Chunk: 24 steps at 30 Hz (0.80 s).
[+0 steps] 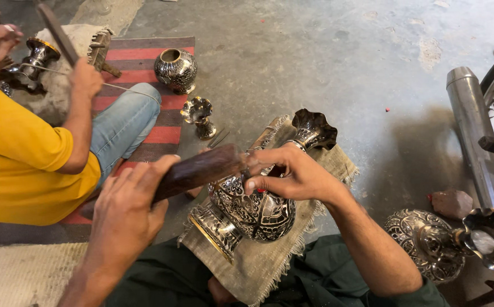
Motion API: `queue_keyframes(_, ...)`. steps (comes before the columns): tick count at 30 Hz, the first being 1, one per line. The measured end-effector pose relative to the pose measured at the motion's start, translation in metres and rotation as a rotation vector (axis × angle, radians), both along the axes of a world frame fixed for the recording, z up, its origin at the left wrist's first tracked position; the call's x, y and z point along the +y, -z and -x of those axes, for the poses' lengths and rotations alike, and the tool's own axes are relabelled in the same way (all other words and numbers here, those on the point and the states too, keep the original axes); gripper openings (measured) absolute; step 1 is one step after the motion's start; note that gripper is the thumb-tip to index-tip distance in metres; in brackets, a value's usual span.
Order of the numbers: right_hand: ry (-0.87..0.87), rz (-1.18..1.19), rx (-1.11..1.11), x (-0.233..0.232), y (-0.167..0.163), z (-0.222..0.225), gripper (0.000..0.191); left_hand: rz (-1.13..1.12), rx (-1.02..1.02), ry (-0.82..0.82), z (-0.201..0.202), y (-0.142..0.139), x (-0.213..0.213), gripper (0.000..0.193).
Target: The person sits on the floor and uses a hammer and chisel to engrave intricate patterns onto a silver-colored metal vase. They repeatedly strike the chisel with the hammer to create detailed designs on the vase's surface.
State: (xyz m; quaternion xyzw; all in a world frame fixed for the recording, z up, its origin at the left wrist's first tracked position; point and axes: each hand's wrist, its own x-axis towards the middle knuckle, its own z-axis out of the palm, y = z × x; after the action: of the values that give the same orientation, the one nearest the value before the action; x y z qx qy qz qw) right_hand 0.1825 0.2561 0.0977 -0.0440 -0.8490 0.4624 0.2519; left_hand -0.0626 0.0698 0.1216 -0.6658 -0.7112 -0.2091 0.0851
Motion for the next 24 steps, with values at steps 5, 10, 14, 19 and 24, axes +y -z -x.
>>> queue_keyframes(5, -0.045, 0.006, 0.033, 0.0024, 0.0034, 0.0008, 0.012, 0.007, -0.185, -0.023, 0.0013, 0.0007, 0.0001, 0.075)
queue_keyframes(10, -0.041, 0.023, 0.027, 0.0029, 0.0056, 0.0007, 0.017, -0.044, -0.335, 0.038, 0.0021, 0.0026, 0.0012, 0.074)
queue_keyframes(14, -0.053, 0.061, 0.017, 0.0031, 0.0055, 0.0004, 0.018, -0.101, -0.315, 0.111, 0.0030, 0.0035, 0.0021, 0.073)
queue_keyframes(19, -0.069, 0.062, 0.013, 0.0040, 0.0042, 0.0005, 0.016, -0.027, -0.159, 0.025, 0.0034, 0.0029, 0.0041, 0.072)
queue_keyframes(24, -0.080, 0.039, 0.018, 0.0046, 0.0032, 0.0001, 0.013, -0.011, 0.025, 0.008, 0.0043, 0.0037, 0.0053, 0.068)
